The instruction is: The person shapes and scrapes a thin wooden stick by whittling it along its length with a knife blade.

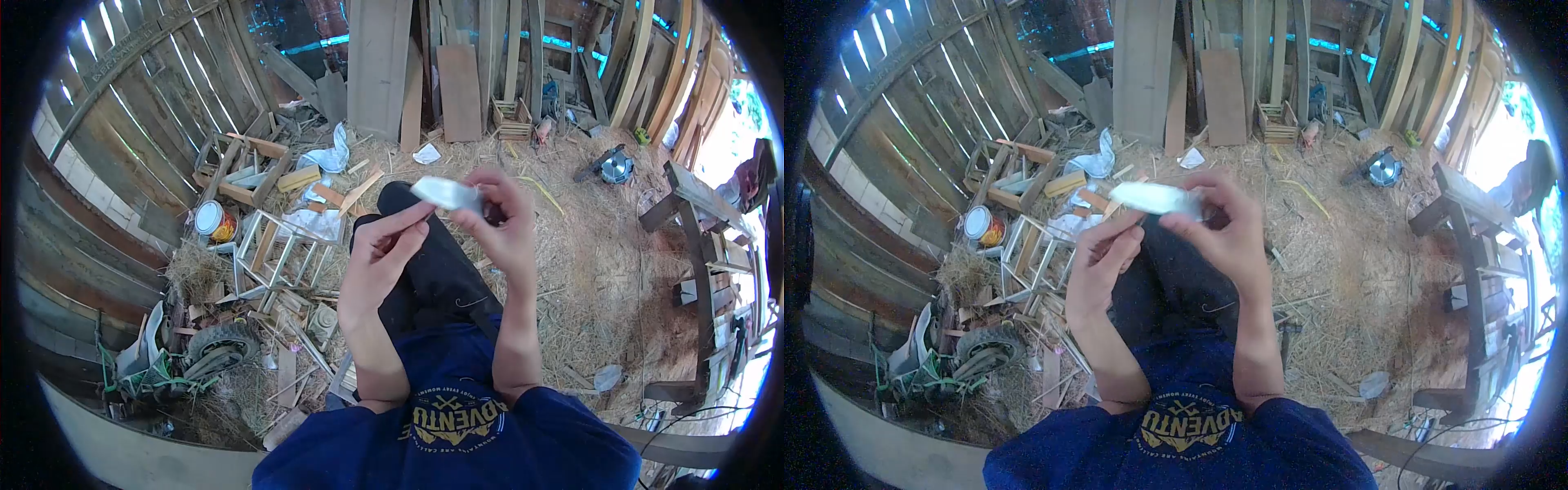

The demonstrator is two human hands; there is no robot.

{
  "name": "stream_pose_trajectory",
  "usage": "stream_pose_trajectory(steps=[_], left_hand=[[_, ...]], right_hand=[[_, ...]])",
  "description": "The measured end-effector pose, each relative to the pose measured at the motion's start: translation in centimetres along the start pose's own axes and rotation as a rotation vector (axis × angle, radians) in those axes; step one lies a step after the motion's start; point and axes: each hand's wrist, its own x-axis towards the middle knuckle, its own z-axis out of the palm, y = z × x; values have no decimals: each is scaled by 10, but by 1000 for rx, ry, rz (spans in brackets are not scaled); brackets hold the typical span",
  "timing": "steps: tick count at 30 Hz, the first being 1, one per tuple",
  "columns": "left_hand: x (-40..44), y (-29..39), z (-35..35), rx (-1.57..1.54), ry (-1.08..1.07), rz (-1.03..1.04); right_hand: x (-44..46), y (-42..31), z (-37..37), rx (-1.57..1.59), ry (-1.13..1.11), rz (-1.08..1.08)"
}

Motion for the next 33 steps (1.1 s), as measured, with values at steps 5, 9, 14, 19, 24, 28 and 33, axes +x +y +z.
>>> stream_pose_trajectory(steps=[5, 9, 14, 19, 24, 28, 33], left_hand=[[-1, -9, 0, -50, 45, -23], [2, 5, 3, -25, -50, -29], [0, -7, -5, -90, -85, -30], [3, 5, 2, 29, 2, -29], [1, -5, -7, 113, -1, 11], [3, 3, -4, 163, 5, 19], [4, -9, -7, 94, -6, 101]], right_hand=[[0, -1, 8, -8, -72, -37], [2, 10, 13, 160, 140, -34], [-1, -7, 3, -38, -157, -62], [4, 9, 3, 19, 43, -50], [-1, -3, 7, -53, -98, -77], [5, 3, 4, -14, 121, 52], [-1, -6, 3, -70, -161, -14]])
